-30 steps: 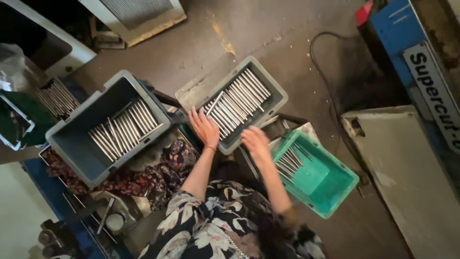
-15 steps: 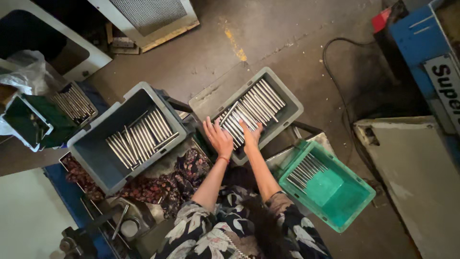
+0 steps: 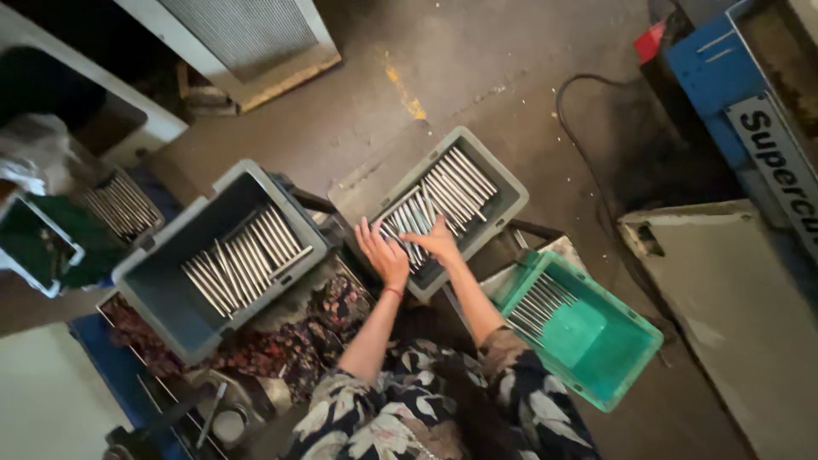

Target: The person wipes metal rods with a cloth and sorts them into green plastic crates, then carries a crate of rods to a lathe. They load a rod into the lathe, operate the machine, and handle the machined piece.

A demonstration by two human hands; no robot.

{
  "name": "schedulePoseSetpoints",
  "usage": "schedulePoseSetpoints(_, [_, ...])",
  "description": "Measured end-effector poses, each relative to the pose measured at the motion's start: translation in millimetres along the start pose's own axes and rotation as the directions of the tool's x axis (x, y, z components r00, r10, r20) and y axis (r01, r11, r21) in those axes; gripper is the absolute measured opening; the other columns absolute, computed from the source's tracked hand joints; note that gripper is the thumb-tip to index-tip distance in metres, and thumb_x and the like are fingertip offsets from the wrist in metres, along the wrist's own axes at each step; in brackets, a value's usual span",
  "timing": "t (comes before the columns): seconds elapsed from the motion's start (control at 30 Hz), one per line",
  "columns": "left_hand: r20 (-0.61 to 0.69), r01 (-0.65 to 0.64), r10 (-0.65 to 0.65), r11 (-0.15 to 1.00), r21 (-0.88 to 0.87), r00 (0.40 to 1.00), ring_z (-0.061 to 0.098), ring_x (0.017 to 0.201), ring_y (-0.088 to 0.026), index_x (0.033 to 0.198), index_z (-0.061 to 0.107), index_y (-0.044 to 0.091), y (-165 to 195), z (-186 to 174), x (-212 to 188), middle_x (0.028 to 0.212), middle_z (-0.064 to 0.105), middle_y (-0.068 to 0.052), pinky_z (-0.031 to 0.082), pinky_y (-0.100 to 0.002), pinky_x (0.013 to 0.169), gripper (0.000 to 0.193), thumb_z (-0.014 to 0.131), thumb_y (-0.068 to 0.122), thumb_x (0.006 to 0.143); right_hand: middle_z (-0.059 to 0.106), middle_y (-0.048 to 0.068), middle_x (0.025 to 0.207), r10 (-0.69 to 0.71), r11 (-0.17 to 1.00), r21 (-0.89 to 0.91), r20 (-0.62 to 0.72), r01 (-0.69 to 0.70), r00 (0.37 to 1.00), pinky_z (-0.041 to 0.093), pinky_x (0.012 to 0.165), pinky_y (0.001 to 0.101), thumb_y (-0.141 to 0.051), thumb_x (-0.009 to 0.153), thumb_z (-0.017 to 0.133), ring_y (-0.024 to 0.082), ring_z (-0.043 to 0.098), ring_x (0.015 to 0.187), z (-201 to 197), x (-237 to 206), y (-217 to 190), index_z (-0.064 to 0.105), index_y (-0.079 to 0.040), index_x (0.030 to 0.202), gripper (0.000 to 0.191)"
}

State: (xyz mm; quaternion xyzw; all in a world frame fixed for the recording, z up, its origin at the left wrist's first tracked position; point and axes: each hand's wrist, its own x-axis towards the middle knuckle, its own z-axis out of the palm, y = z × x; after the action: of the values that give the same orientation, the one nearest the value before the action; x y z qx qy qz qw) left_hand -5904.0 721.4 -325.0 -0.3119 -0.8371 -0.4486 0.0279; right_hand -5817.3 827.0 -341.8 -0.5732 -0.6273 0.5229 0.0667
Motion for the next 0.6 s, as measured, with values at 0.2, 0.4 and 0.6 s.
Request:
schedulePoseSetpoints(0.2, [0.011,0.008,-0.008,1.0,-0.011,1.0,0.028,0.151,-0.047,0.134,0.053,-0.001,-1,-3,0,0.157,0.042,-0.024,0.021,-0.054,0.126,0.044,0.049,0.005,0.091,0.067,0.029,0.125,-0.005,0.955,-0.295,0.015,0.009,1.0,0.052,0.1,0.0471,-0.045,0.057,0.092,0.043,0.065,0.118,1,7,11,0.036,-0.003,0.151,0.117])
schedulePoseSetpoints(0.4, [0.016,0.009,-0.009,1.0,-0.014,1.0,0.028,0.151,-0.047,0.135,0.052,0.0,2,-4,6,0.157,0.042,-0.024,0.021,-0.054,0.126,0.044,0.048,0.004,0.092,0.064,0.027,0.122,-0.196,0.981,-0.013,-0.043,0.196,0.98,0.052,0.097,0.0443,-0.024,0.05,0.099,0.039,0.064,0.114,-1,20,18,0.039,0.004,0.141,0.112])
schedulePoseSetpoints(0.6, [0.042,-0.036,0.033,0.996,0.078,0.999,0.028,0.15,-0.048,0.138,0.053,0.0,6,-8,12,0.156,0.041,-0.024,0.023,-0.055,0.125,0.046,0.05,0.004,0.092,0.07,0.015,0.096,0.009,0.884,0.452,0.233,-0.117,0.972,0.059,0.066,0.0413,-0.005,0.062,0.085,0.025,0.069,0.08,-3,22,9,0.059,0.001,0.119,0.063])
